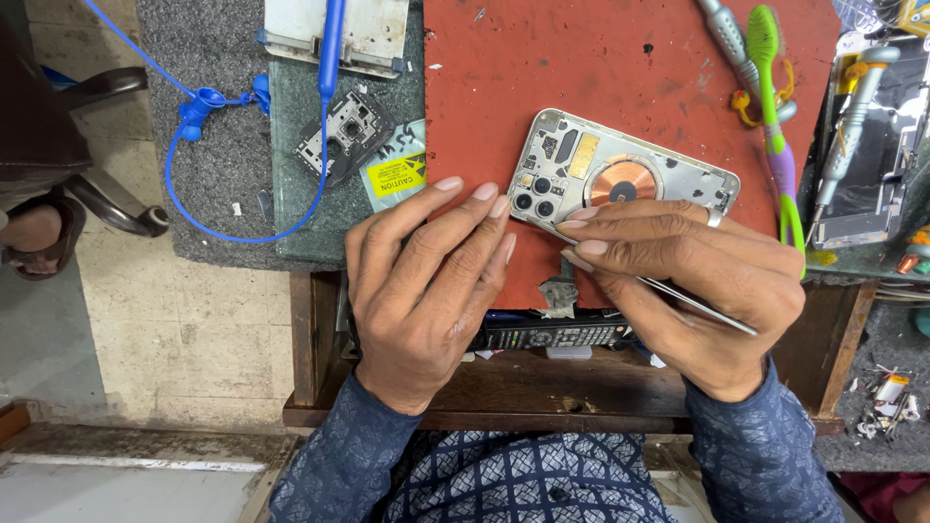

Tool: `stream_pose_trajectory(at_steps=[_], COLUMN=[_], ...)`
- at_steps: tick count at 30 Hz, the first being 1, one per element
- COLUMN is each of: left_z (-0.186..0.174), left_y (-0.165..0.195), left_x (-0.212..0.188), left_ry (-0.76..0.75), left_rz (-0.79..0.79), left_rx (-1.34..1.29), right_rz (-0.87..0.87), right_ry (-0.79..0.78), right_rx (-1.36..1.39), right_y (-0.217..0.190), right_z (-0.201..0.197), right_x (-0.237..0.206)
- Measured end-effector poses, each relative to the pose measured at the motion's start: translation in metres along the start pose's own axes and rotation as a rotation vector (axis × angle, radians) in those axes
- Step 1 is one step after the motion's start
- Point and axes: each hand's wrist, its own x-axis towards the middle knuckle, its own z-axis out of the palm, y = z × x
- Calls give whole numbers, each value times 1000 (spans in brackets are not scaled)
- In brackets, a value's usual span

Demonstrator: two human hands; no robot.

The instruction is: The person cleans the back of a disassembled smartphone with a toothbrush, then uses tweezers to remove small components from the camera area. They also handle a white phone back cover and a green phone case.

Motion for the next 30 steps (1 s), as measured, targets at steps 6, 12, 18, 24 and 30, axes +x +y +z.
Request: stream_pose_trajectory(at_steps=[6, 12, 18, 24, 30], left_z=[0, -1, -2, -1, 3], left_y=[1, 3, 3, 5, 6], left_x=[0, 2, 2, 1, 0], left_ry=[6, 9, 12, 34, 41], left_rz=[-2, 11, 23, -21, -48], left_rx=[-5, -2, -12, -29, -40], right_rz=[3, -47, -33, -43, -23], right_ry=[0, 8, -1, -2, 18], right_rx=[21, 7, 9, -58, -63], right_y=[-1, -1, -2, -8, -8], right_z=[-1, 3, 0, -2, 1], right_x=[0, 2, 2, 0, -2])
